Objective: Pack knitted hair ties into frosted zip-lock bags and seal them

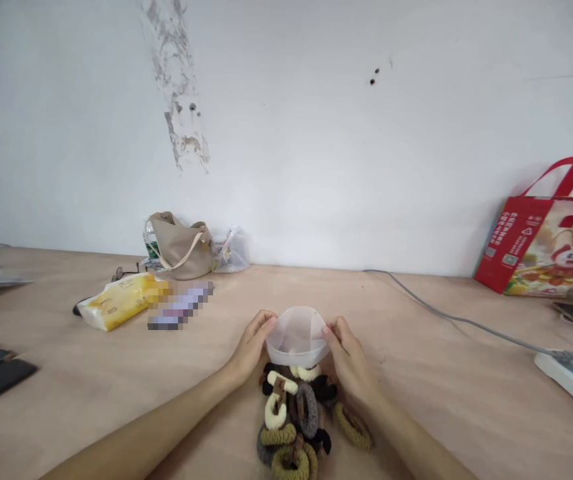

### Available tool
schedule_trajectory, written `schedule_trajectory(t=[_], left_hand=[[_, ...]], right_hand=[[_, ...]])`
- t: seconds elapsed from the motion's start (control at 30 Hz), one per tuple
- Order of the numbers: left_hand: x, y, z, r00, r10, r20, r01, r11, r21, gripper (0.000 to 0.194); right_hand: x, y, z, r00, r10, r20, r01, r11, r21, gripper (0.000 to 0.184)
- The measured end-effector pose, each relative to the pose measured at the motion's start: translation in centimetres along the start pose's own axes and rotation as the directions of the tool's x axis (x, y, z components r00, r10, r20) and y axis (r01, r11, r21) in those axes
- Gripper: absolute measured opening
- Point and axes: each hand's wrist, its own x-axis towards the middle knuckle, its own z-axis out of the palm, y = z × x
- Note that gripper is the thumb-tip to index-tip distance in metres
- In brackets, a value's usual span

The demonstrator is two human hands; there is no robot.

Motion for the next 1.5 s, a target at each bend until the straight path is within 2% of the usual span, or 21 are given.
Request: schedule_trajectory(t=[0.17, 0.3, 0.4, 0.47, 0.53, 0.57, 0.6, 0.67, 0.7, 0.73, 0.77, 0.87, 1.0, 1.13, 1.2, 1.3, 1.4, 1.5], left_hand=[[0.2, -0.9, 0.0, 0.999, -0.030, 0.039, 0.030, 1.000, -0.001, 0.031], [-0.6, -1.0, -0.8, 0.999, 0.005, -0.036, -0.004, 1.000, 0.019, 0.031], [-1.7, -0.2, -1.9, 0.992, 0.065, -0.110, -0.058, 0.996, 0.065, 0.027], [-2.8, 0.7, -2.7, 0.982, 0.113, -0.148, -0.099, 0.990, 0.098, 0.025], [-4.2, 1.6, -3.4, 0.969, 0.211, -0.125, -0.192, 0.970, 0.145, 0.018], [-4.9, 1.9, -3.7, 0.955, 0.287, -0.074, -0.271, 0.946, 0.176, 0.012], [-5.6, 2.3, -4.0, 0.910, 0.414, 0.039, -0.411, 0.882, 0.230, 0.006], [-7.0, 2.7, -4.2, 0.786, 0.557, 0.269, -0.617, 0.737, 0.276, 0.011], [-7.6, 2.8, -4.1, 0.728, 0.578, 0.369, -0.681, 0.673, 0.288, 0.015], [-8.0, 2.8, -4.0, 0.697, 0.568, 0.438, -0.709, 0.639, 0.299, 0.018], [-8.4, 2.8, -3.8, 0.683, 0.549, 0.482, -0.719, 0.621, 0.312, 0.020], [-8.7, 2.6, -3.2, 0.693, 0.517, 0.502, -0.709, 0.614, 0.347, 0.024], [-8.6, 2.1, -2.7, 0.691, 0.534, 0.487, -0.713, 0.612, 0.342, 0.026], [-8.6, 2.1, -2.6, 0.695, 0.544, 0.470, -0.710, 0.622, 0.329, 0.023], [-8.6, 2.4, -2.6, 0.698, 0.560, 0.447, -0.710, 0.625, 0.325, 0.020], [-8.5, 2.8, -2.7, 0.694, 0.601, 0.397, -0.719, 0.610, 0.333, 0.019], [-8.2, 2.9, -2.8, 0.691, 0.634, 0.348, -0.723, 0.588, 0.364, 0.020], [-8.0, 2.9, -2.8, 0.689, 0.646, 0.327, -0.722, 0.574, 0.387, 0.019]], right_hand=[[0.3, 0.5, -0.2, 0.993, 0.011, 0.116, -0.007, 1.000, -0.029, 0.035], [-0.7, 0.6, -1.0, 0.996, -0.003, 0.089, 0.006, 0.999, -0.039, 0.037], [-2.5, 1.0, -2.6, 1.000, -0.011, 0.028, 0.013, 0.996, -0.090, 0.037], [-4.1, 1.3, -4.0, 0.996, -0.086, 0.006, 0.085, 0.973, -0.214, 0.031], [-5.7, 1.2, -5.3, 0.968, -0.237, 0.079, 0.249, 0.905, -0.344, 0.021], [-6.4, 1.0, -5.9, 0.937, -0.318, 0.142, 0.348, 0.855, -0.383, 0.017], [-7.0, 0.7, -6.3, 0.898, -0.387, 0.209, 0.439, 0.800, -0.409, 0.013], [-7.7, 0.2, -6.7, 0.828, -0.467, 0.310, 0.560, 0.699, -0.445, 0.012], [-7.8, -0.1, -6.7, 0.812, -0.473, 0.342, 0.583, 0.668, -0.462, 0.012], [-7.8, -0.2, -6.7, 0.809, -0.464, 0.361, 0.587, 0.652, -0.479, 0.010], [-7.7, -0.3, -6.6, 0.812, -0.449, 0.374, 0.584, 0.647, -0.491, 0.009], [-7.4, 0.1, -6.5, 0.819, -0.440, 0.368, 0.574, 0.638, -0.513, 0.012], [-7.4, 0.8, -6.7, 0.787, -0.549, 0.281, 0.604, 0.595, -0.530, 0.020], [-8.0, 0.9, -6.7, 0.814, -0.510, 0.278, 0.580, 0.701, -0.415, 0.020], [-8.3, 0.5, -6.5, 0.818, -0.503, 0.280, 0.576, 0.721, -0.386, 0.021], [-7.9, -0.4, -5.9, 0.779, -0.577, 0.244, 0.622, 0.668, -0.408, 0.018], [-6.0, -1.6, -4.5, 0.725, -0.656, 0.209, 0.667, 0.593, -0.451, 0.015], [-3.7, -2.6, -2.6, 0.735, -0.654, 0.177, 0.626, 0.556, -0.547, 0.019]])
